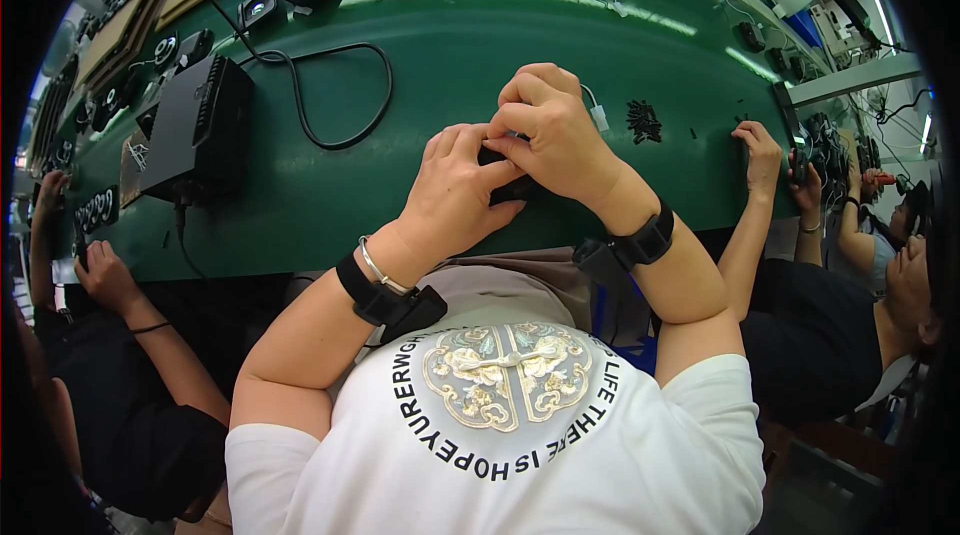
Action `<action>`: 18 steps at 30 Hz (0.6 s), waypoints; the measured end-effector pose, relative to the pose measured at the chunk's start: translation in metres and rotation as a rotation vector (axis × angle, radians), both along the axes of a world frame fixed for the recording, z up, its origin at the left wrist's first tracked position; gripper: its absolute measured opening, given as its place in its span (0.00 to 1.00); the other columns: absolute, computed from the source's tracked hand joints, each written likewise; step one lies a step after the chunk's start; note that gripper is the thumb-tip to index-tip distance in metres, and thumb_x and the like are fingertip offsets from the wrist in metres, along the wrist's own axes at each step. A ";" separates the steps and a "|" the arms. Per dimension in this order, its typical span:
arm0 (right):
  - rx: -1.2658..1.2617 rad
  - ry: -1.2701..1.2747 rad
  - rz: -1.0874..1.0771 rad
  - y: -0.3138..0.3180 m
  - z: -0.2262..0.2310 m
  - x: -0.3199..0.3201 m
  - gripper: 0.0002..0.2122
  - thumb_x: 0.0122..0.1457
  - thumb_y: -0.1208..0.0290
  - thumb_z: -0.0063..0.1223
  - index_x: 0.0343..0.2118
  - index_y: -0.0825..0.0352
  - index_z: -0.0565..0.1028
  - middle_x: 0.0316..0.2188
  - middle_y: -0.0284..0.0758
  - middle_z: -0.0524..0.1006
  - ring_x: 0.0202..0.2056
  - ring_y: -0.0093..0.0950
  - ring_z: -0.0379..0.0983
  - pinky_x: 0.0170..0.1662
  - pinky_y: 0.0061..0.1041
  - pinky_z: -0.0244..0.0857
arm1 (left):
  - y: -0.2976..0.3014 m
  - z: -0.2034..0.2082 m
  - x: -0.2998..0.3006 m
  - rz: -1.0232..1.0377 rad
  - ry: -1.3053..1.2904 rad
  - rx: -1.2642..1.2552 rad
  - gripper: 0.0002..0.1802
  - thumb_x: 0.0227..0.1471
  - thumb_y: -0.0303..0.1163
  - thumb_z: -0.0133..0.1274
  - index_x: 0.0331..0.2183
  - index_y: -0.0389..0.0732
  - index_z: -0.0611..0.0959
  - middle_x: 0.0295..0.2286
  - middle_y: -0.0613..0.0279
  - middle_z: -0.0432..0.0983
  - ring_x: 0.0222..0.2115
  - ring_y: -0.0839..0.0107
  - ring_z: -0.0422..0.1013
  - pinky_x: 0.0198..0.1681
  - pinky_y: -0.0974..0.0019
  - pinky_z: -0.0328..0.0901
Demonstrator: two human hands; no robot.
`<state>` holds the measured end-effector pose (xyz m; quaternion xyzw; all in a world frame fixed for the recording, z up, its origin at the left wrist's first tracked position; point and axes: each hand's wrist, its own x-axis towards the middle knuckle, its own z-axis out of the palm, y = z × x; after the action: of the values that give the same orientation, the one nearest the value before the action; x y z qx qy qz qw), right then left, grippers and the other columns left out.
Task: The person assembles speakers by placing a speaker component into a housing, threading a wire through the casing, and fitting the back cover. They then pick up screws from the table and insert them into the housing by hand, repeating the process for multiple units.
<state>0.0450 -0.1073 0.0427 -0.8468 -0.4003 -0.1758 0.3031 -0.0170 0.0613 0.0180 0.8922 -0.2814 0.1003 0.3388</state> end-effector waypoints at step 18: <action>0.189 -0.139 0.084 -0.050 0.040 0.004 0.03 0.51 0.76 0.61 0.29 0.64 0.79 0.31 0.31 0.77 0.39 0.32 0.72 0.49 0.33 0.63 | 0.004 0.019 0.006 -0.048 0.045 0.083 0.29 0.32 0.34 0.68 0.44 0.52 0.85 0.44 0.51 0.73 0.45 0.53 0.68 0.52 0.51 0.63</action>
<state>0.0490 -0.1575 0.0826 -0.7826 -0.4371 -0.2582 0.3603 -0.0110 0.0656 0.0367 0.9004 -0.2990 0.0603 0.3101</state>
